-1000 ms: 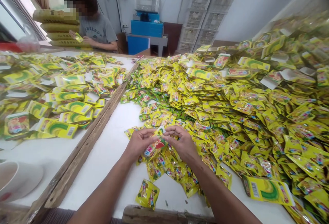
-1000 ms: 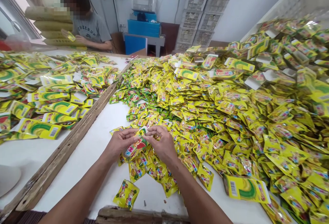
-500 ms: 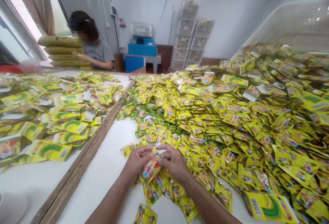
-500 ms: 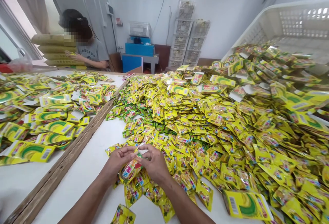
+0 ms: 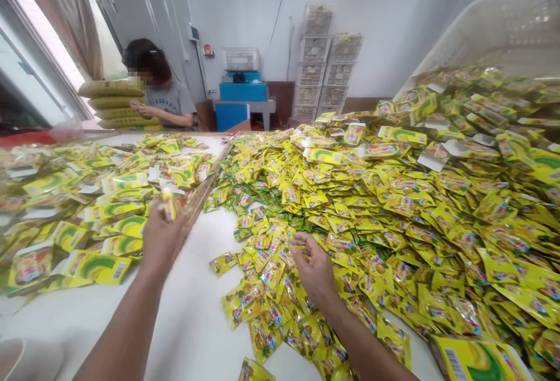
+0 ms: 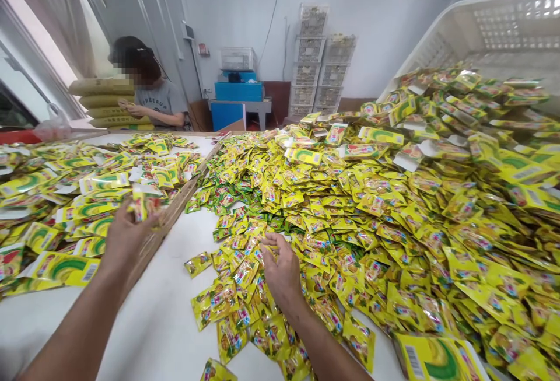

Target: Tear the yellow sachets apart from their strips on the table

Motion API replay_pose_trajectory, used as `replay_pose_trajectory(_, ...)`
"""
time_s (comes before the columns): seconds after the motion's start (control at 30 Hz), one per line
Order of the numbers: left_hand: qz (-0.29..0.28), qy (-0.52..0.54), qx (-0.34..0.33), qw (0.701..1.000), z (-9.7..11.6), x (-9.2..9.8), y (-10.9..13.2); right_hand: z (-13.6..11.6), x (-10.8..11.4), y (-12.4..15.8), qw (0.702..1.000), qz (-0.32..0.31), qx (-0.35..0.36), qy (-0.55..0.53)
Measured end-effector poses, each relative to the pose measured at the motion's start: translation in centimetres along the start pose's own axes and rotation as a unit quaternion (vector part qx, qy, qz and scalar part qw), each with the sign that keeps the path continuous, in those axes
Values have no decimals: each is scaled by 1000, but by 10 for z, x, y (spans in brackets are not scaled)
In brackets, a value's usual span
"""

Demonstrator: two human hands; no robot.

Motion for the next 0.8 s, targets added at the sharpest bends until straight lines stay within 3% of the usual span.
replay_pose_trajectory(0.07, 134, -47, -44, 989, 20, 22, -7, -12, -4, -19, 992, -8, 87, 90)
replay_pose_trajectory(0.1, 144, -62, -49, 986, 24, 22, -4, -18, -8, -31, 980, -25, 133, 149)
replay_pose_trajectory(0.13, 114, -61, -47, 990, 25, 16, 3, -23, -12, -45, 961, -43, 172, 211)
replay_pose_trajectory(0.2, -2, -39, -15, 999, 13, -10, 23, -26, -19, -75, 909, -85, 215, 347)
replay_pose_trajectory(0.3, -139, -36, 19, 989, -12, -48, 49, -19, -18, -111, 875, -106, 227, 415)
replay_pose_trajectory(0.4, -165, -110, 1, 980, -23, -66, 46, -12, -13, -120, 856, -132, 252, 431)
replay_pose_trajectory(0.5, -115, -206, -44, 971, -14, -71, 21, -12, -9, -99, 842, -156, 285, 430)
replay_pose_trajectory(0.63, -55, -320, -103, 940, 6, -88, -20, -9, 1, -41, 850, -158, 314, 392)
replay_pose_trajectory(0.73, -34, -368, -117, 922, 12, -107, -52, -1, 17, 6, 878, -99, 327, 335)
replay_pose_trajectory(0.8, -50, -381, -118, 916, 12, -122, -74, 6, 29, 27, 888, -54, 332, 313)
Point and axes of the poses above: each hand's wrist, its own y-axis away from the middle knuckle, its own x-axis out of the back of the hand, z = x × y, the point moved 5 cm from there along -y, towards the middle knuckle, and after that the axes turned 14 degrees about x, right-handed, at the moved point
